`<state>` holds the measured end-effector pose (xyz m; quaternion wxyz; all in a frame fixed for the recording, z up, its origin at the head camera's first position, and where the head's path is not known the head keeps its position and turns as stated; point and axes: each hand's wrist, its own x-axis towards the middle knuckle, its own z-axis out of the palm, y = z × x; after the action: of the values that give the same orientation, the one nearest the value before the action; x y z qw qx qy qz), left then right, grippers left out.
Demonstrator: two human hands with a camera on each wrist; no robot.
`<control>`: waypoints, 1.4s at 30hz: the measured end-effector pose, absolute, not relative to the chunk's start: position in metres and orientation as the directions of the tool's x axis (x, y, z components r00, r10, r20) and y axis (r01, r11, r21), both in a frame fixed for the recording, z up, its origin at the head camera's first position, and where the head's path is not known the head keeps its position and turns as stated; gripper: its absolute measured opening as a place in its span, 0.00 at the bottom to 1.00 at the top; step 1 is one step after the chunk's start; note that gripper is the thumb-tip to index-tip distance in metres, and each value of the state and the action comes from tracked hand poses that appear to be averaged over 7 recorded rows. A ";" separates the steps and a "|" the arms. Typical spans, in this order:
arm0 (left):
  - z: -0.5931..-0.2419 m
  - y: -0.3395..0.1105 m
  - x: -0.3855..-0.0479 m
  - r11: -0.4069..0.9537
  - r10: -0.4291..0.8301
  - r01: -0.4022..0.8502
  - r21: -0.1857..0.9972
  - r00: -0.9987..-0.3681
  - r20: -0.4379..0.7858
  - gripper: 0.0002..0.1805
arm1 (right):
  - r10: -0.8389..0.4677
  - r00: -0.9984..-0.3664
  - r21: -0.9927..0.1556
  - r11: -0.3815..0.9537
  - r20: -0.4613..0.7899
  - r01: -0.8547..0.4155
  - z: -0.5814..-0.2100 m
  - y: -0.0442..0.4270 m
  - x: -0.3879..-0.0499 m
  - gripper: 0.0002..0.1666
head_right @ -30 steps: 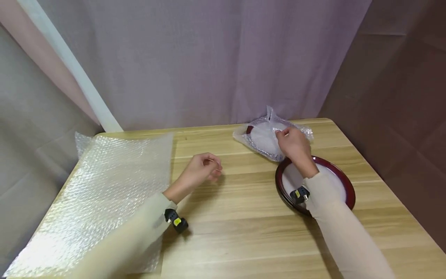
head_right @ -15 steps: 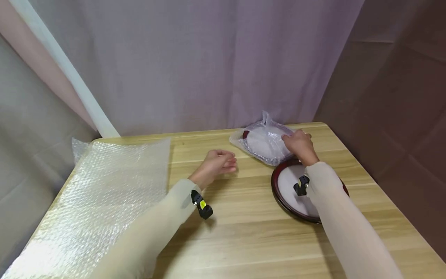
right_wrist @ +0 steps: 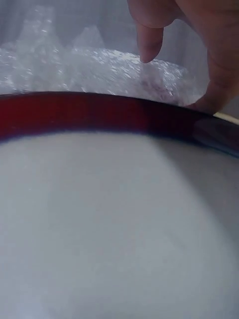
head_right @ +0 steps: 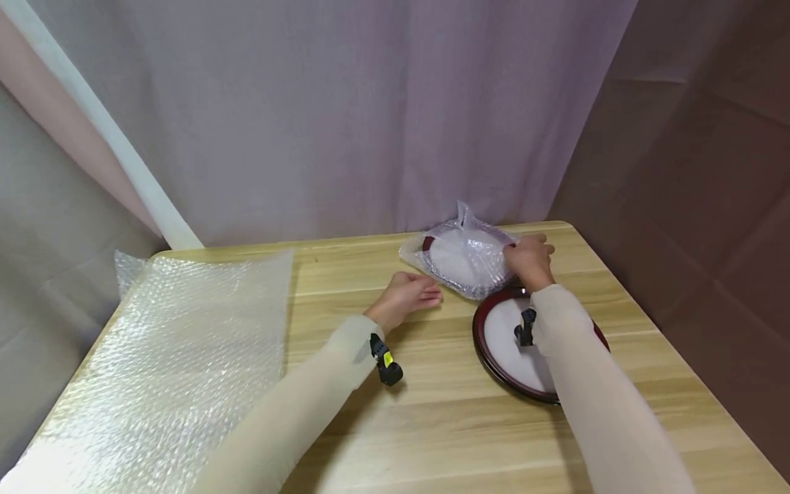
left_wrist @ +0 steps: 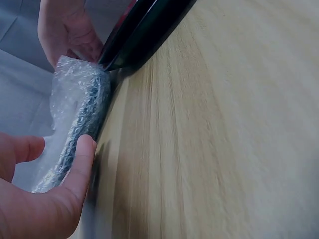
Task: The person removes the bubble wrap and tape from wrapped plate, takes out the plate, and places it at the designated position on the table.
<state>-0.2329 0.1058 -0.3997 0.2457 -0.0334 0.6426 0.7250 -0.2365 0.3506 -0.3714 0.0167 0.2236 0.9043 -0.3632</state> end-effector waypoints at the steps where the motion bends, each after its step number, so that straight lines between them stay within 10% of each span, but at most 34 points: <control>1: -0.401 0.108 -0.234 -0.060 0.312 -0.397 0.916 -0.879 -0.361 0.15 | 0.390 -0.900 -0.654 0.633 -0.194 0.415 -0.371 0.352 -0.237 0.47; 24: -0.408 0.133 -0.255 -0.030 0.117 -0.312 0.950 -0.945 -0.306 0.11 | 0.304 -0.905 -0.744 0.520 -0.298 0.420 -0.396 0.380 -0.259 0.31; 42: -0.415 0.132 -0.257 -0.070 0.097 -0.322 0.944 -0.944 -0.315 0.13 | 0.323 -0.946 -0.678 0.693 -0.012 0.246 -0.391 0.368 -0.251 0.21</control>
<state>-0.2574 0.1324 -0.4147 0.1442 -0.0843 0.6665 0.7266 -0.2510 0.3680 -0.3913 -0.0540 0.1548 0.9185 -0.3598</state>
